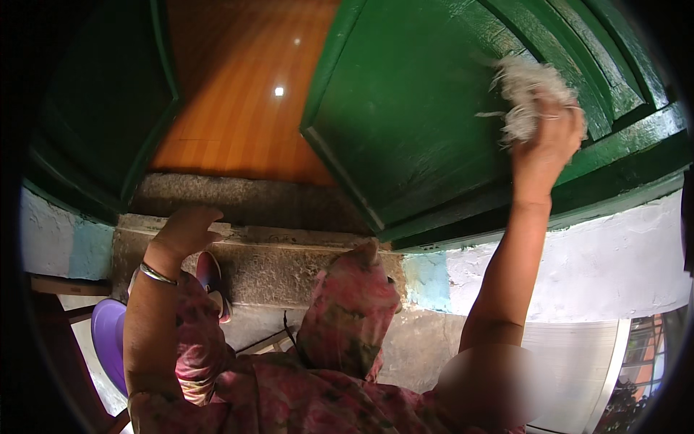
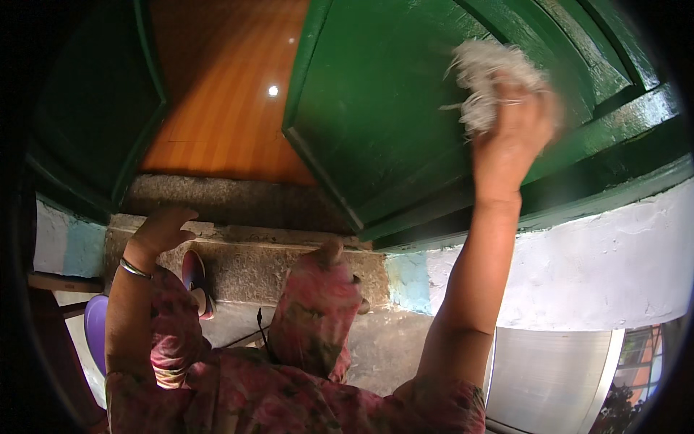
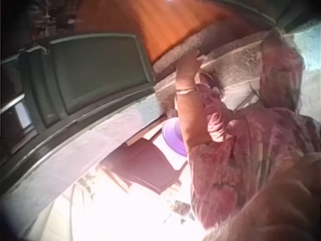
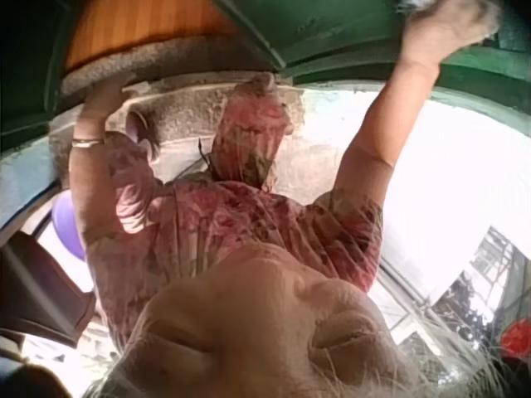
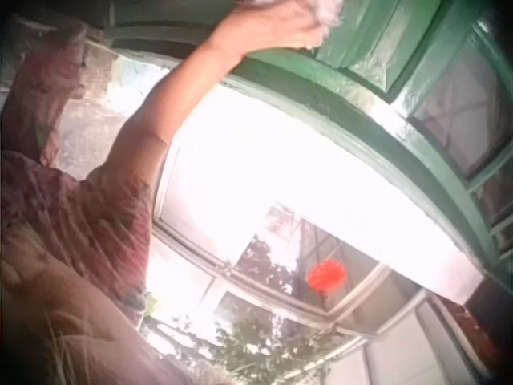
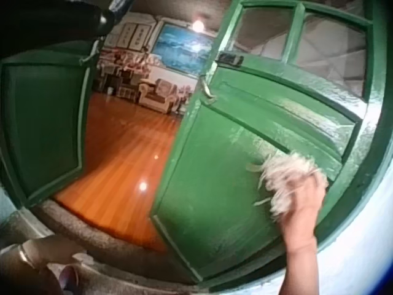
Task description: The person uses a white fibrous cloth to wipe the surface of a green wooden door. They systematically clean the door panels, the handle, and the frame, moving from the upper sections down to the lower edges and the threshold area.
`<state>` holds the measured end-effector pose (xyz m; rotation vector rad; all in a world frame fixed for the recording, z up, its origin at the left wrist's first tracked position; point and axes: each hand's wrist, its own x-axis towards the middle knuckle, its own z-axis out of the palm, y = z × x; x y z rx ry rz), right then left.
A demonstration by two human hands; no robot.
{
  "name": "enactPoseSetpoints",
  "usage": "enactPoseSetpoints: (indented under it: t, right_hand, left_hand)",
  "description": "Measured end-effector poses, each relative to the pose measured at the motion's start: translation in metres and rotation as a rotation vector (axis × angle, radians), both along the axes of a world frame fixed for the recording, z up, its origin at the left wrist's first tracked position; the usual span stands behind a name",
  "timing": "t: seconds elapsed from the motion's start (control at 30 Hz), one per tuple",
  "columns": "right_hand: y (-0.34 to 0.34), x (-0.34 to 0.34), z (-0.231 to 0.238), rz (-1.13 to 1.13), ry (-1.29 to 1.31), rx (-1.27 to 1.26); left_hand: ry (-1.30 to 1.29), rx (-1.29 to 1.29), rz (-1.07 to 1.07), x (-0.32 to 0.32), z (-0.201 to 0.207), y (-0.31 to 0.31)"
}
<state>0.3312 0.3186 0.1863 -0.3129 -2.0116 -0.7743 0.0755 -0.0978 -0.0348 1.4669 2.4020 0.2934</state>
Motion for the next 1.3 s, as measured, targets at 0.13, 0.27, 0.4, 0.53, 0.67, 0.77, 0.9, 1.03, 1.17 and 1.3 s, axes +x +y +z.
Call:
enactPoseSetpoints:
  t: [0.13,0.27,0.4,0.53,0.67,0.77,0.9,1.03,1.17,1.3]
  right_hand:
    - [0.013,-0.025,-0.016,0.038,-0.068,0.069]
    - [0.017,-0.051,-0.109,0.095,-0.335,-0.040]
    - [0.017,-0.059,-0.233,0.131,-0.614,-0.275]
    - [0.017,-0.024,-0.334,0.152,-0.842,-0.300]
    - [0.030,-0.030,-0.328,0.153,-0.760,-0.279]
    - [0.025,-0.061,-0.229,0.093,-0.602,-0.226]
    - [0.021,-0.070,-0.095,-0.041,-0.220,-0.047]
    - [0.004,-0.063,-0.057,0.268,0.131,-0.474]
    - [-0.048,-0.054,-0.102,0.733,0.580,-1.462]
    - [-0.073,-0.049,-0.141,0.816,0.711,-1.868]
  left_hand:
    - [0.019,0.027,-0.019,0.000,-0.001,0.000]
    - [0.009,-0.007,-0.036,0.002,0.004,0.005]
    - [0.034,0.054,-0.071,0.006,0.005,0.007]
    - [0.041,0.000,-0.058,0.008,0.012,0.007]
    - [0.040,-0.108,-0.039,0.012,0.022,0.011]
    - [0.033,-0.115,-0.026,0.017,0.028,0.007]
    - [0.026,-0.115,-0.005,0.020,0.034,0.008]
    - [0.006,-0.046,-0.092,0.014,0.039,0.010]
    - [-0.039,0.277,-0.227,0.001,0.094,0.031]
    - [-0.116,0.369,-0.273,-0.035,0.125,0.093]
